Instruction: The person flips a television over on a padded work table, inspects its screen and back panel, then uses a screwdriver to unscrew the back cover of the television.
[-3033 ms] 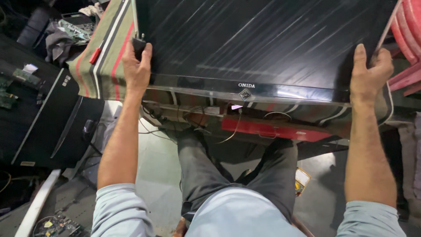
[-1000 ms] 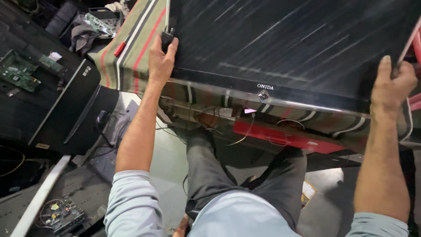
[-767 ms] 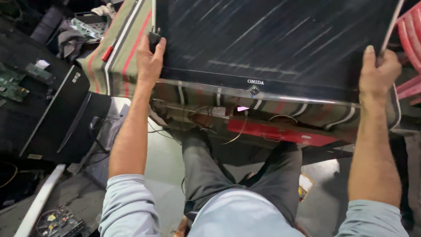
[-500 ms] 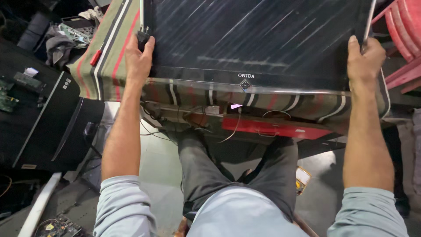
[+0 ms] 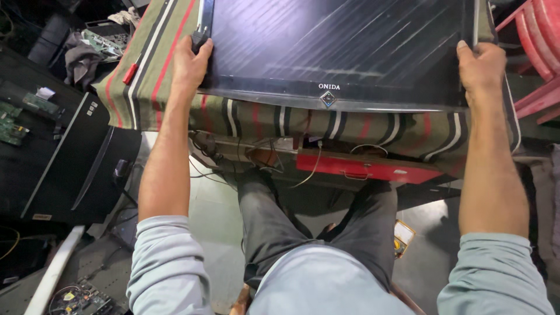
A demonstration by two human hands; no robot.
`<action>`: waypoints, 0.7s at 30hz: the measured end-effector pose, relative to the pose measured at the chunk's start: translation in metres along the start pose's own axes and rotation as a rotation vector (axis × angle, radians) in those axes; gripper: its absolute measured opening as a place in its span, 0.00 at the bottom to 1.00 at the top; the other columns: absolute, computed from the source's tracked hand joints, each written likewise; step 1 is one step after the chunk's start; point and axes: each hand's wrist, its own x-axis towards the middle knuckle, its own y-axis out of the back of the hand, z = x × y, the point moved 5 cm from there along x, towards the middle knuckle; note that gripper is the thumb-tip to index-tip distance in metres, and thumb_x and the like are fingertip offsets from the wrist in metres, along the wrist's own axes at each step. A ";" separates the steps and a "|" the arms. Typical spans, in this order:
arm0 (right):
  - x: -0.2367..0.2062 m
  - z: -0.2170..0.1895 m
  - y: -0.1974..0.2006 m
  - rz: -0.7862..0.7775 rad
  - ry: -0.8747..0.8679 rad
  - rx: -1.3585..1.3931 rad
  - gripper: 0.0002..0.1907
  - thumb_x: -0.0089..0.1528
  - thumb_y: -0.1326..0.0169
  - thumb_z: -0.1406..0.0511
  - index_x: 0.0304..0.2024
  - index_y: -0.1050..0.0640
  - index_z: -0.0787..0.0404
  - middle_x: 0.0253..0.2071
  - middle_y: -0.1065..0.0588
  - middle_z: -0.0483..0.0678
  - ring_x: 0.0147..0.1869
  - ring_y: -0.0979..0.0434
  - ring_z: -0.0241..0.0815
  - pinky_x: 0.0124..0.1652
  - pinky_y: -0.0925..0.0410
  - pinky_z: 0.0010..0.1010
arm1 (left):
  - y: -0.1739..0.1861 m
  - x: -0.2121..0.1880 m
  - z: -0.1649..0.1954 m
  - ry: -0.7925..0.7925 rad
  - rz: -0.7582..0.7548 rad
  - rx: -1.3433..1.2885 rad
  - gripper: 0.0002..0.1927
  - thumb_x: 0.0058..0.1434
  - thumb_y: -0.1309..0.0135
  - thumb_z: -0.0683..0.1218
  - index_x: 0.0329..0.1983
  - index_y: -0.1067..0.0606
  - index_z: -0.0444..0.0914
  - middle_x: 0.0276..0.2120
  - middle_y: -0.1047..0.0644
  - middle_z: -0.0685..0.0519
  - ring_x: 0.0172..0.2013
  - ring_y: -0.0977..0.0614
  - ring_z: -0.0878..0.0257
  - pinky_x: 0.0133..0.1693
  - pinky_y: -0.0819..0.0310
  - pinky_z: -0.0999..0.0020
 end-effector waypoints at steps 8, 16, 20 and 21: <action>0.009 0.001 -0.008 -0.051 -0.120 -0.045 0.19 0.72 0.37 0.60 0.29 0.23 0.63 0.26 0.29 0.37 0.27 0.34 0.28 0.27 0.42 0.29 | -0.002 0.008 0.002 0.105 -0.042 0.139 0.19 0.64 0.36 0.54 0.35 0.24 0.32 0.25 0.24 0.53 0.27 0.25 0.65 0.30 0.32 0.62; 0.010 -0.002 -0.008 -0.095 -0.124 -0.074 0.21 0.72 0.37 0.60 0.26 0.25 0.62 0.25 0.30 0.39 0.25 0.36 0.30 0.25 0.43 0.32 | -0.003 0.011 0.003 0.101 -0.087 0.175 0.19 0.64 0.36 0.54 0.40 0.21 0.31 0.29 0.20 0.49 0.30 0.20 0.62 0.33 0.28 0.61; 0.009 0.004 -0.007 -0.119 -0.178 -0.037 0.16 0.68 0.36 0.59 0.27 0.21 0.56 0.26 0.24 0.37 0.26 0.27 0.29 0.26 0.37 0.28 | -0.004 0.012 0.002 0.115 -0.111 0.204 0.21 0.64 0.36 0.55 0.39 0.22 0.31 0.29 0.20 0.47 0.30 0.19 0.60 0.33 0.28 0.59; 0.009 0.004 -0.004 -0.123 -0.158 -0.106 0.20 0.69 0.34 0.57 0.26 0.23 0.60 0.26 0.26 0.38 0.27 0.30 0.30 0.26 0.38 0.31 | -0.004 0.012 0.002 0.118 -0.110 0.231 0.22 0.63 0.35 0.55 0.39 0.22 0.30 0.29 0.20 0.46 0.30 0.19 0.59 0.32 0.28 0.58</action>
